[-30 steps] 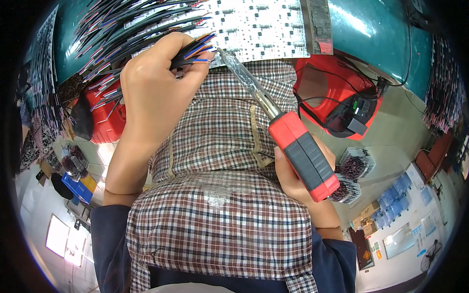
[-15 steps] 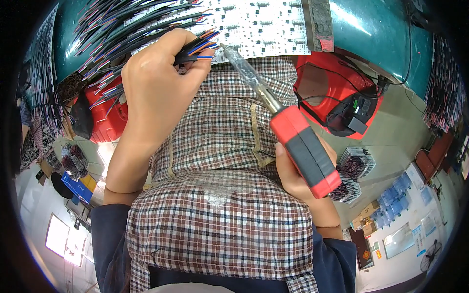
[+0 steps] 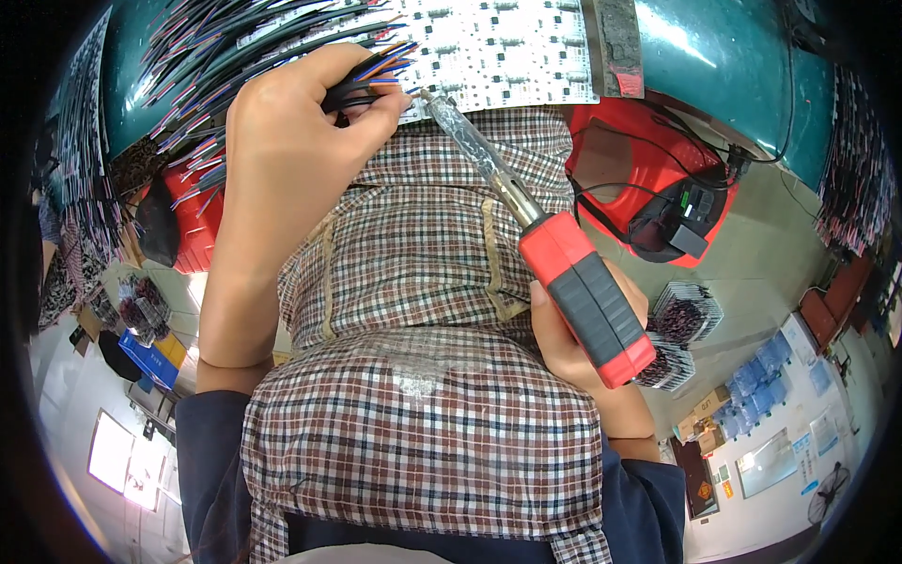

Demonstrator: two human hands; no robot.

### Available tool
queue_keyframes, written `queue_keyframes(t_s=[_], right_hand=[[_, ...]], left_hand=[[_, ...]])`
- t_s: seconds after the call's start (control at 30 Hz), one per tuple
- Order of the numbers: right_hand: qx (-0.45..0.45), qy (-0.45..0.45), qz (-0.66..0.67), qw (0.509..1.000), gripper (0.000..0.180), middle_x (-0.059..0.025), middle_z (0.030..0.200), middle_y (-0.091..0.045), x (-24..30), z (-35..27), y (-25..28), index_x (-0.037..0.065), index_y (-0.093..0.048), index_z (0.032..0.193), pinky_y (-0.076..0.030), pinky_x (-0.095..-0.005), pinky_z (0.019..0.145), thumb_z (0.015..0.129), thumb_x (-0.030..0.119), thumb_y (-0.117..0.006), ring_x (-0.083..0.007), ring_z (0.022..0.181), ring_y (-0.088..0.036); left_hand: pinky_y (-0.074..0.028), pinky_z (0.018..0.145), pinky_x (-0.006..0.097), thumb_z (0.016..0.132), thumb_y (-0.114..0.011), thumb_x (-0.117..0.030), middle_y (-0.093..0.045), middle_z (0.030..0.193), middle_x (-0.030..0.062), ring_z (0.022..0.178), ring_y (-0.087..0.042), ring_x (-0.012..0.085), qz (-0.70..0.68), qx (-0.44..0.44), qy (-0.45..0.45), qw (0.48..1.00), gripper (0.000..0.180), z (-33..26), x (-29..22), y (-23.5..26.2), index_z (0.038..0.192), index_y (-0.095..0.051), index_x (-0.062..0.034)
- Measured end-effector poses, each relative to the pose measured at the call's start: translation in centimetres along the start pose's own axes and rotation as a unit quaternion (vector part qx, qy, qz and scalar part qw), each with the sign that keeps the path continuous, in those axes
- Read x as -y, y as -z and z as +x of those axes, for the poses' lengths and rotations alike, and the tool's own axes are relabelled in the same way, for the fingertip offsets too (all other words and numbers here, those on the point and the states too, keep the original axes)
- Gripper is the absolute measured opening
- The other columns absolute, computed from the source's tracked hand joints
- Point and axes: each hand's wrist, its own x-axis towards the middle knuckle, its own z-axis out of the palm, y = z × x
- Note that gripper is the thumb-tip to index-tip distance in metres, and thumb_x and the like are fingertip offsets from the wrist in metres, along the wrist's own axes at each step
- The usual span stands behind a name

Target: The person solders multiple wires onto small circuit boards using a soldering iron.

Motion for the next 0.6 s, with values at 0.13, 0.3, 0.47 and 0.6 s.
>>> queue_keyframes(t_s=[0.13, 0.3, 0.47, 0.6], right_hand=[[-0.023, -0.01, 0.015, 1.0, 0.017, -0.0126, 0.08, -0.064, 0.0, -0.2, -0.4, 0.0, -0.067, 0.092, -0.049, -0.0339, 0.056, 0.075, 0.002, -0.073, -0.027, 0.063, -0.062], [0.03, -0.005, -0.056, 0.998, 0.018, -0.0129, 0.084, -0.066, -0.1, -0.3, 0.4, 0.0, -0.068, 0.093, -0.05, -0.0337, 0.058, 0.076, 0.002, -0.073, -0.0272, 0.065, -0.064], [-0.017, -0.048, -0.012, 0.999, 0.017, -0.0118, 0.086, -0.068, -0.3, -0.8, 0.7, 0.001, -0.069, 0.095, -0.051, -0.035, 0.063, 0.08, 0.006, -0.073, -0.0263, 0.069, -0.066], [-0.021, 0.011, -0.032, 0.999, 0.007, -0.0051, 0.07, -0.054, -0.1, -0.1, 0.6, -0.002, -0.057, 0.097, -0.041, -0.0264, 0.053, 0.092, 0.002, -0.057, -0.0105, 0.055, -0.048]], left_hand=[[-0.048, 0.055, 0.026, 0.077, -0.077, -0.013, -0.066, 0.066, 0.0062, 0.056, -0.062, 0.0135, 0.016, 0.003, -0.013, 1.0, 0.017, 0.0, -0.1, 0.1, 0.088, -0.07, -0.0023], [-0.048, 0.055, 0.026, 0.076, -0.078, -0.013, -0.065, 0.066, 0.0069, 0.056, -0.062, 0.0139, 0.021, 0.005, -0.021, 1.0, 0.019, 0.1, -0.1, 0.2, 0.09, -0.071, -0.0029], [-0.048, 0.056, 0.027, 0.075, -0.079, -0.012, -0.066, 0.067, 0.0077, 0.057, -0.063, 0.0154, 0.03, 0.012, -0.045, 0.998, 0.019, 0.5, 0.0, 0.4, 0.09, -0.071, -0.003], [-0.049, 0.056, 0.029, 0.074, -0.077, -0.011, -0.066, 0.07, 0.009, 0.058, -0.064, 0.019, 0.053, 0.021, -0.056, 0.997, 0.018, 0.5, -0.3, 0.9, 0.089, -0.07, -0.0034]])
